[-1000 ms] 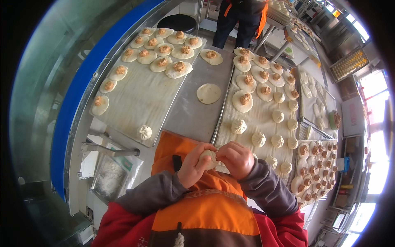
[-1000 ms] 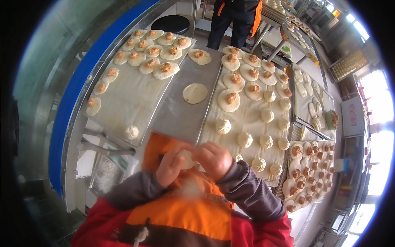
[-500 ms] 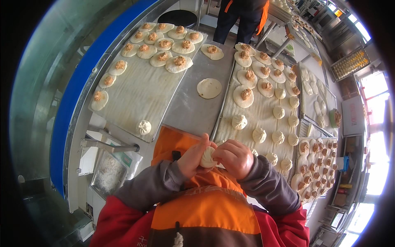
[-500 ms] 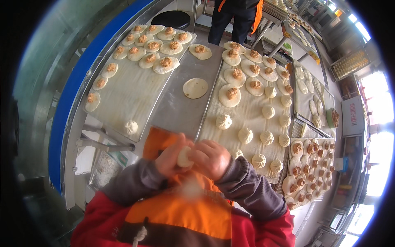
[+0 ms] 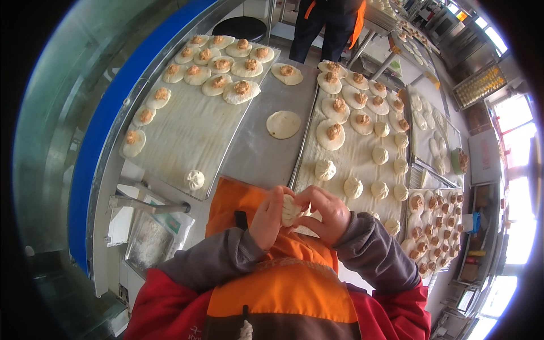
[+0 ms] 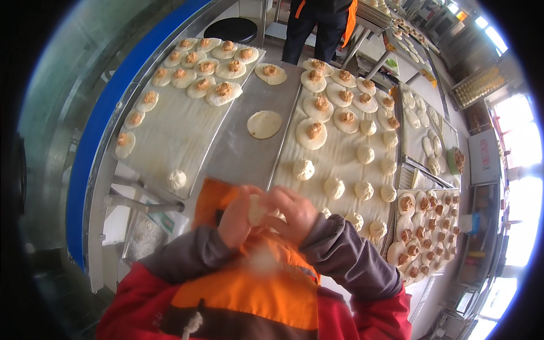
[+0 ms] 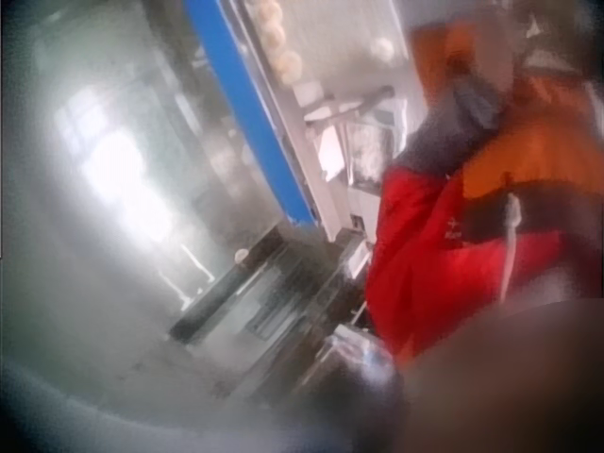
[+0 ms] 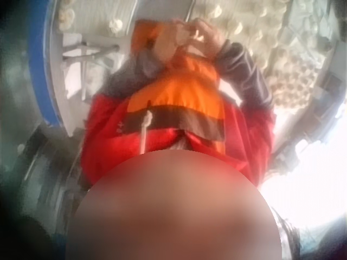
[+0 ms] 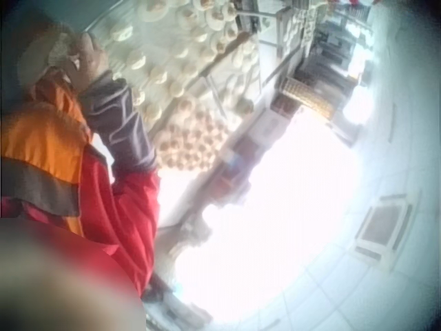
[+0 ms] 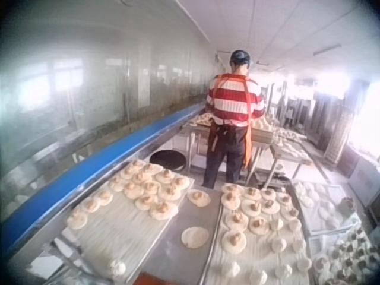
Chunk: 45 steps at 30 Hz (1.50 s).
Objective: The person assembles buns by picking up dough discs from a conveyor belt, placing filling on them, and folding the dough to enclose the filling. The finished buns are placed on trays alongside other completed units.
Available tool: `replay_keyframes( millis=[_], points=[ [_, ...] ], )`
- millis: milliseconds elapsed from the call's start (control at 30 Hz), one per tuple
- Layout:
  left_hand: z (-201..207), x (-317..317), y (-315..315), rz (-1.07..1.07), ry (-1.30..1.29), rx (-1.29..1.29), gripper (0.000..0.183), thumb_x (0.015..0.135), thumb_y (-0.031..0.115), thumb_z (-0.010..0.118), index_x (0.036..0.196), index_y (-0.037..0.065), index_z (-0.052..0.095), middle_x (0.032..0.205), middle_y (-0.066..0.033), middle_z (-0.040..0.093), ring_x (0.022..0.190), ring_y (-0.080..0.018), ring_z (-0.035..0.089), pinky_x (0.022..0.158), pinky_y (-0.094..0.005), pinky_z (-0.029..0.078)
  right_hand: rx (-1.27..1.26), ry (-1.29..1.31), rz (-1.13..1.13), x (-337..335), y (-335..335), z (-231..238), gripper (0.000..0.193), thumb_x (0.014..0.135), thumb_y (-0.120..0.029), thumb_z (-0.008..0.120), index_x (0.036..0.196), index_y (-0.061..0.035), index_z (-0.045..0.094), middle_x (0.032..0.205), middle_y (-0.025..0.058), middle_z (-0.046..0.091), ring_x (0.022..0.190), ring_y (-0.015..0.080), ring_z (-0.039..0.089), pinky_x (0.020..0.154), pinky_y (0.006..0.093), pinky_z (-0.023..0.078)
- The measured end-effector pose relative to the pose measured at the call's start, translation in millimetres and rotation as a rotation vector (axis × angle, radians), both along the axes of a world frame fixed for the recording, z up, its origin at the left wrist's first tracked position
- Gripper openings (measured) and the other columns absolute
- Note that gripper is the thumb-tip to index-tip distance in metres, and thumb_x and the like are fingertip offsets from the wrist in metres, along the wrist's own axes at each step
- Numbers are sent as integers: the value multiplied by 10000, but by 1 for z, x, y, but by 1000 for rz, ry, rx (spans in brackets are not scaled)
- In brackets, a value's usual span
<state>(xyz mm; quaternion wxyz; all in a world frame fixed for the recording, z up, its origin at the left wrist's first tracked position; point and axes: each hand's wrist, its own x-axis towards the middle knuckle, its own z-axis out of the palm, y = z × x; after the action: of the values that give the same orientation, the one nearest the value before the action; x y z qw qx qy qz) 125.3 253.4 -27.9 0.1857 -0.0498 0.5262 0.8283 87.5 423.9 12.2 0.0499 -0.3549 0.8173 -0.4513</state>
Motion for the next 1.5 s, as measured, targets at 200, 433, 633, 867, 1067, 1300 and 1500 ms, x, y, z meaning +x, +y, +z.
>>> replay_keyframes(
  millis=[200,433,633,867,1067,1300,1500],
  points=[
    [1,2,10,68,27,108,508,1044,519,258,1060,68,491,781,-52,581,557,-133,549,512,-243,458,18,283,-13,-2,-1,7,193,705,-26,732,877,-35,645,842,91,640,759,278,639,642,354,530],
    [-6,-26,18,-26,-33,327,545,1026,559,273,1178,69,457,866,-59,601,671,-147,612,544,-258,491,149,247,-59,-7,12,19,472,678,-89,766,1126,-62,620,1040,123,630,908,304,626,773,387,527],
    [8,-53,41,-82,-167,311,504,1031,506,355,1260,70,466,1074,-45,608,942,-158,626,783,-284,506,6,26,-90,-36,53,-1,644,672,-109,825,1261,-49,571,1152,155,626,1020,326,622,872,395,509],
    [-54,-155,25,-33,330,-424,247,967,196,589,1161,48,549,1103,-68,619,931,-189,632,779,-295,506,529,24,-470,-119,155,-79,653,690,-217,814,1282,-100,566,1157,124,625,1050,304,591,926,415,466],
    [-103,-219,-1,201,780,-1299,505,776,179,758,1205,31,537,1169,-179,589,1091,-353,543,939,-420,450,616,53,-451,-138,159,-77,815,729,-303,783,1436,-126,418,1376,158,500,1243,359,496,1021,464,411],
    [-124,-247,-24,-186,459,-1352,295,716,161,804,904,71,596,960,-143,628,885,-344,594,765,-403,485,421,17,-315,-172,105,-61,692,769,-261,757,1386,-134,470,1229,178,580,1142,375,552,988,440,446],
    [-122,-224,-36,15,382,-905,352,744,67,765,1013,51,538,849,-91,604,770,-223,598,718,-349,503,362,-24,-217,-181,61,-67,680,765,-245,759,1371,-138,471,1262,143,571,1168,351,547,987,433,455]
  ],
)
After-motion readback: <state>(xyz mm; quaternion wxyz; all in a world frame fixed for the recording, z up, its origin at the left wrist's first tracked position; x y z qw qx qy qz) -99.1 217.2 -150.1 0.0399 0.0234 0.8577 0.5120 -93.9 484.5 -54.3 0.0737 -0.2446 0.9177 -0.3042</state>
